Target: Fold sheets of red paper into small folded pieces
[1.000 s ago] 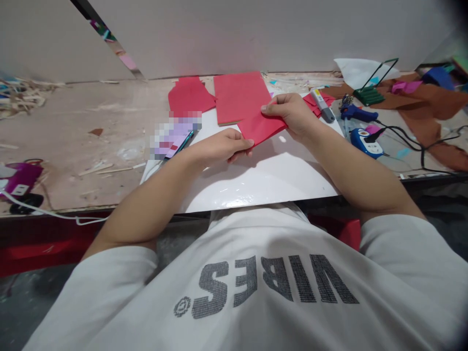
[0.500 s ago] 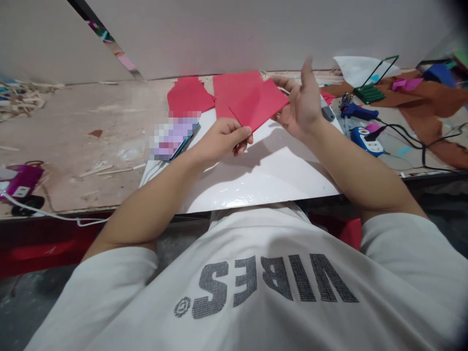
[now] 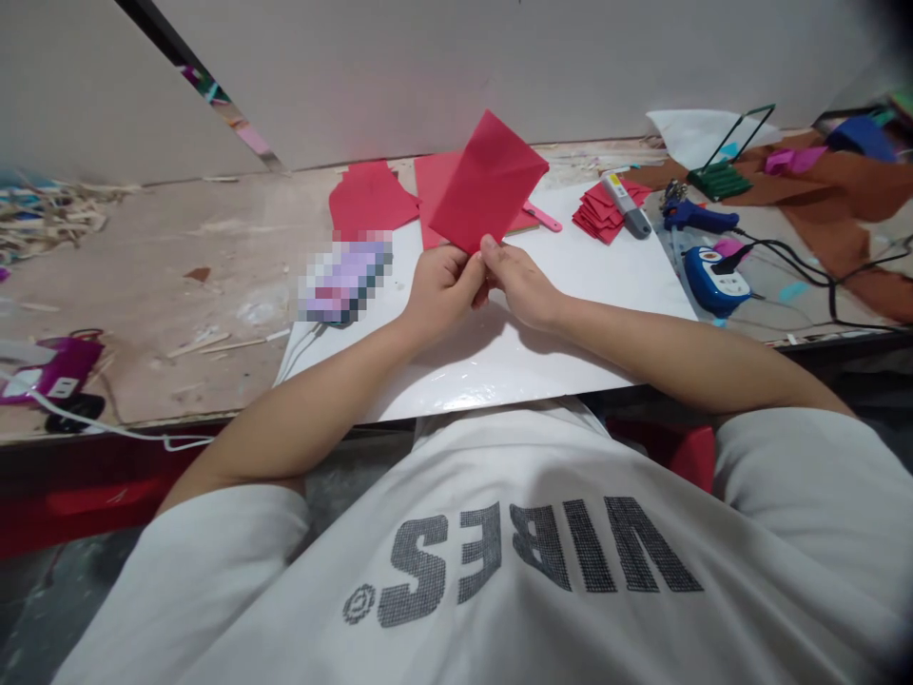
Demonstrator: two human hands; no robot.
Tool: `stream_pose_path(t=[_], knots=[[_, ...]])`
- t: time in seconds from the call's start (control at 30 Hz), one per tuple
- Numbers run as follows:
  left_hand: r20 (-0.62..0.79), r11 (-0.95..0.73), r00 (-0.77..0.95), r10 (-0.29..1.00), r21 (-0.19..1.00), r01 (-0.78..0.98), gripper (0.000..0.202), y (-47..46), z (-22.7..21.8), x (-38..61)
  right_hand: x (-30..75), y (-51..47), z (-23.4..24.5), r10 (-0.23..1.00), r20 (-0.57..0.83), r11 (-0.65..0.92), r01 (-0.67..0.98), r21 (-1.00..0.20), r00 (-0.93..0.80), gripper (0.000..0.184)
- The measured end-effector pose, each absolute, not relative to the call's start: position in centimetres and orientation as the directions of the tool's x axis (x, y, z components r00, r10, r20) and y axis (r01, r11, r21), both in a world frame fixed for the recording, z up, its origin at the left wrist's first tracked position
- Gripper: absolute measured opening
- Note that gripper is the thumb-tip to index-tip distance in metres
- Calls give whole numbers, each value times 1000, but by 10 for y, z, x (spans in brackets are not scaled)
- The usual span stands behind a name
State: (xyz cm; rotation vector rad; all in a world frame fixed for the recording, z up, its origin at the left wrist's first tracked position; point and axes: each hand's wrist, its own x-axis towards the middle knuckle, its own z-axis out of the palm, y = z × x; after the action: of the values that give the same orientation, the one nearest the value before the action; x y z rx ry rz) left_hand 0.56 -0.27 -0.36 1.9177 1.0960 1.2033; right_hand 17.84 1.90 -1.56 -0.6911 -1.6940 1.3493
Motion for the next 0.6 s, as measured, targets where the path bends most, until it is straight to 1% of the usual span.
stream_pose_path(t=[0.1,0.17,0.3,0.4,0.6], knots=[[418,-463,201,886,805,370,93,-2,-5,5,178,28,-19,834,298,290,-91,-953,-465,89],[447,-481,180,876,789,383,91,-1,-5,5,176,31,-21,843,288,260,-124,-958,-455,88],[507,-521,133,852,793,316,85,-1,-7,6,173,26,-17,879,238,150,-235,-960,-414,87],[528,-539,120,841,792,287,82,0,-11,6,174,21,-9,902,226,111,-307,-945,-369,87],[473,-484,113,874,823,297,63,1,-14,6,183,41,-5,936,214,104,-361,-927,-279,89]])
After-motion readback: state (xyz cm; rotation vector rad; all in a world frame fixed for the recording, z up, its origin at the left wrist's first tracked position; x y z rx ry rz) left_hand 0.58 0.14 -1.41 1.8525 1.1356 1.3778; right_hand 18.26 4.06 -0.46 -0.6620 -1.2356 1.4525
